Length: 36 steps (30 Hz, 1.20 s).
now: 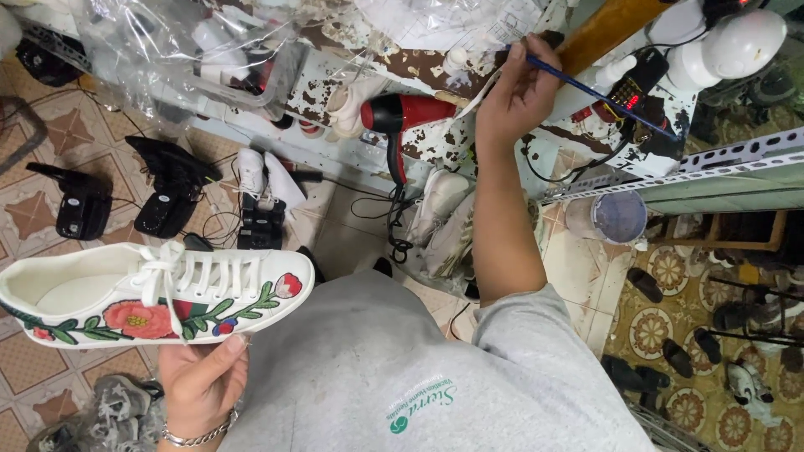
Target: The person holds a white sneaker with floral embroidery and uses a small brush to apply white paint to the toe cap and around the embroidered design. The person repeatedly dips the brush into a container to reload paint and continues applying it to the shoe's surface.
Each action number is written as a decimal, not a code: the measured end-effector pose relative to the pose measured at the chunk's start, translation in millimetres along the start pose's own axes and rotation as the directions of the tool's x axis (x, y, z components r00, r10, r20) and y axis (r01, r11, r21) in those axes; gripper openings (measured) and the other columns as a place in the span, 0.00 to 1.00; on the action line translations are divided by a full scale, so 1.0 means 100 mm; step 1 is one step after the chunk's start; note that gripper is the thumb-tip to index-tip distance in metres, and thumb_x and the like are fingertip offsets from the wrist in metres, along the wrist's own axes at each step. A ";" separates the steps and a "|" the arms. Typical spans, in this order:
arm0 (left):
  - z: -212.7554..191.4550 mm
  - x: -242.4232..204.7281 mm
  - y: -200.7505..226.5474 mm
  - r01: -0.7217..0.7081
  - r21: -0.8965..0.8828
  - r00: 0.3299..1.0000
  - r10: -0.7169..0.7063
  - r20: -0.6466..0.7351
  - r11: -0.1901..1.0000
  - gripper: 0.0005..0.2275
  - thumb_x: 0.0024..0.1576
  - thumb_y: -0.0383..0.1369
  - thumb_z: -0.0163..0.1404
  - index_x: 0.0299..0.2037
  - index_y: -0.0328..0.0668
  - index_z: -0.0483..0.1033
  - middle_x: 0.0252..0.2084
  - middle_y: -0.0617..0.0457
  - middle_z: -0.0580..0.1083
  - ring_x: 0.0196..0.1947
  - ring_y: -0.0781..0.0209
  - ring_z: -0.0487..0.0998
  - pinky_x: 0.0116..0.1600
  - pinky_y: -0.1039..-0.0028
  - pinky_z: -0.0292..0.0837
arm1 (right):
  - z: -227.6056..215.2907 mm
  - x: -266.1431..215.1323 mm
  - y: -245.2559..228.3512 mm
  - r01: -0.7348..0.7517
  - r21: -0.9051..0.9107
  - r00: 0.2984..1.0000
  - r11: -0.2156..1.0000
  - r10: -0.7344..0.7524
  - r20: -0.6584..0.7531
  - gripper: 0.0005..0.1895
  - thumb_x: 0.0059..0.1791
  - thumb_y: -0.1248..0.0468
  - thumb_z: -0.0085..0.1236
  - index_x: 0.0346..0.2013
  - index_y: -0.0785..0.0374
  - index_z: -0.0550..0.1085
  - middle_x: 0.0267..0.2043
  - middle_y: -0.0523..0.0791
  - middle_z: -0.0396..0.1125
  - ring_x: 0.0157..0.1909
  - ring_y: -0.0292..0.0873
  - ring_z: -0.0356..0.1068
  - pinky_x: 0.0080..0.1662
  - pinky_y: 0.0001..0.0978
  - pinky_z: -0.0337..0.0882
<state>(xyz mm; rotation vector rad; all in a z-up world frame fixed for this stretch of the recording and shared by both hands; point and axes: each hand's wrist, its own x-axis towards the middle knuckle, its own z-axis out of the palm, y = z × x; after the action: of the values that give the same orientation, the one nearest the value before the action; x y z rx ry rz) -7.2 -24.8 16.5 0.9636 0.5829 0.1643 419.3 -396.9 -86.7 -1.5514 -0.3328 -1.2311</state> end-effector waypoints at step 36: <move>-0.04 0.05 0.00 0.007 0.015 1.000 -0.008 0.007 1.000 0.49 0.53 0.12 0.48 0.93 0.30 0.52 0.90 0.27 0.64 0.88 0.28 0.68 0.89 0.36 0.67 | -0.08 0.05 -0.17 -0.094 0.158 0.944 0.983 0.038 0.327 0.20 0.77 0.62 0.57 0.85 0.59 0.73 0.55 0.51 0.79 0.48 0.42 0.71 0.52 0.35 0.75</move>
<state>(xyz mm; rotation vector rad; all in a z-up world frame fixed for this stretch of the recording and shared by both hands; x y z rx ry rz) -5.3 -19.9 12.8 0.9761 0.5817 0.1498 405.2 -398.8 -74.3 -1.5983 -0.5791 -0.8688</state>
